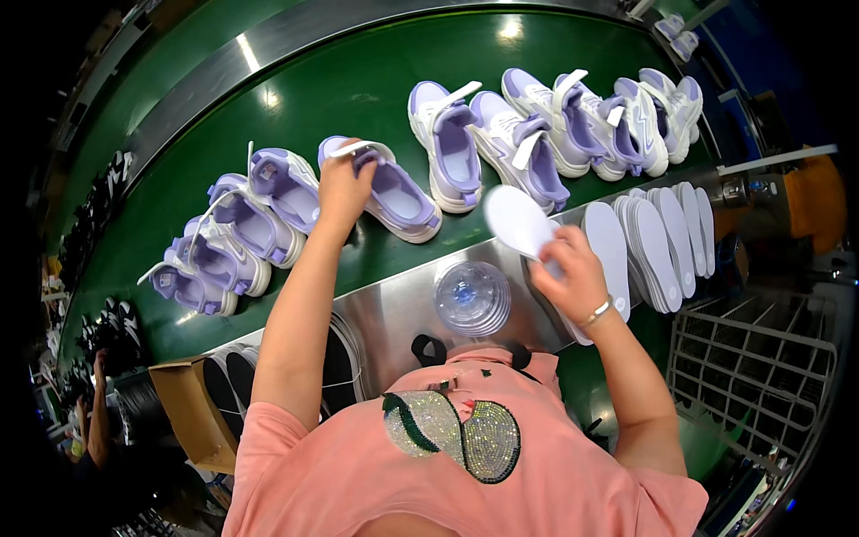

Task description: The person places insoles into multiple shoes on a conveyor belt, gathers a stack of insoles from a shelf, and continues placing them into shoes.

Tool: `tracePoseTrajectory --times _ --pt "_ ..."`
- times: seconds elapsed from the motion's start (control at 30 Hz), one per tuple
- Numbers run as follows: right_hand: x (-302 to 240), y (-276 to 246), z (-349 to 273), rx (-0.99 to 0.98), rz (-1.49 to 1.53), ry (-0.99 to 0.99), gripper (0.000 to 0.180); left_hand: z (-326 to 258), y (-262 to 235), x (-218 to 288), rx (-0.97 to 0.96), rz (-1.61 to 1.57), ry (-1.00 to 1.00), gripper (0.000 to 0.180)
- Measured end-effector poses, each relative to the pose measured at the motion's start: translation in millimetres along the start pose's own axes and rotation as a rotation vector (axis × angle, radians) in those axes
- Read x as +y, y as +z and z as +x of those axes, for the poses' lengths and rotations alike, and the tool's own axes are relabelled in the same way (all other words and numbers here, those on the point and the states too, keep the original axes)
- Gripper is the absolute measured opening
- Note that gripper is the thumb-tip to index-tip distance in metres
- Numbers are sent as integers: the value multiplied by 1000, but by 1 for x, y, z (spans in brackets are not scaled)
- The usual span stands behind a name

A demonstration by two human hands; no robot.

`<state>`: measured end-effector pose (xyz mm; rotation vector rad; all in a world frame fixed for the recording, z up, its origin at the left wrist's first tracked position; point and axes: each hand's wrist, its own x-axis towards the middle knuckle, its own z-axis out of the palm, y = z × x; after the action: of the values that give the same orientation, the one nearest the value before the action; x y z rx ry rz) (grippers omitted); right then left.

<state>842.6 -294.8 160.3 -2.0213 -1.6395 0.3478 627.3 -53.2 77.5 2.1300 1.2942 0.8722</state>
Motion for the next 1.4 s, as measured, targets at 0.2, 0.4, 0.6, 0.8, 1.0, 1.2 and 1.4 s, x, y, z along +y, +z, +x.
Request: tracePoseTrajectory --times 0.2,0.4,0.6,0.8,1.0,1.2,1.4 --pt "-76 37 99 -449 -502 -483 10 2 -10 0 -75 -72 -34 21" --pt "-133 62 126 -662 -721 -572 13 8 0 -23 -39 -370 -369 28" --pt "-115 78 136 -676 -688 -682 15 5 5 -41 -114 -375 -424 40" --pt "-88 154 136 -561 -523 -345 23 1 7 -23 -10 -171 -277 38" --pt "-99 94 101 -501 -689 -442 29 -10 14 -13 7 -131 -310 39" --pt "-91 74 111 -706 -679 -383 15 -17 16 -2 -7 -121 -288 30" --pt "-80 131 128 -723 -525 -353 11 -22 15 -1 -2 -142 -220 27"
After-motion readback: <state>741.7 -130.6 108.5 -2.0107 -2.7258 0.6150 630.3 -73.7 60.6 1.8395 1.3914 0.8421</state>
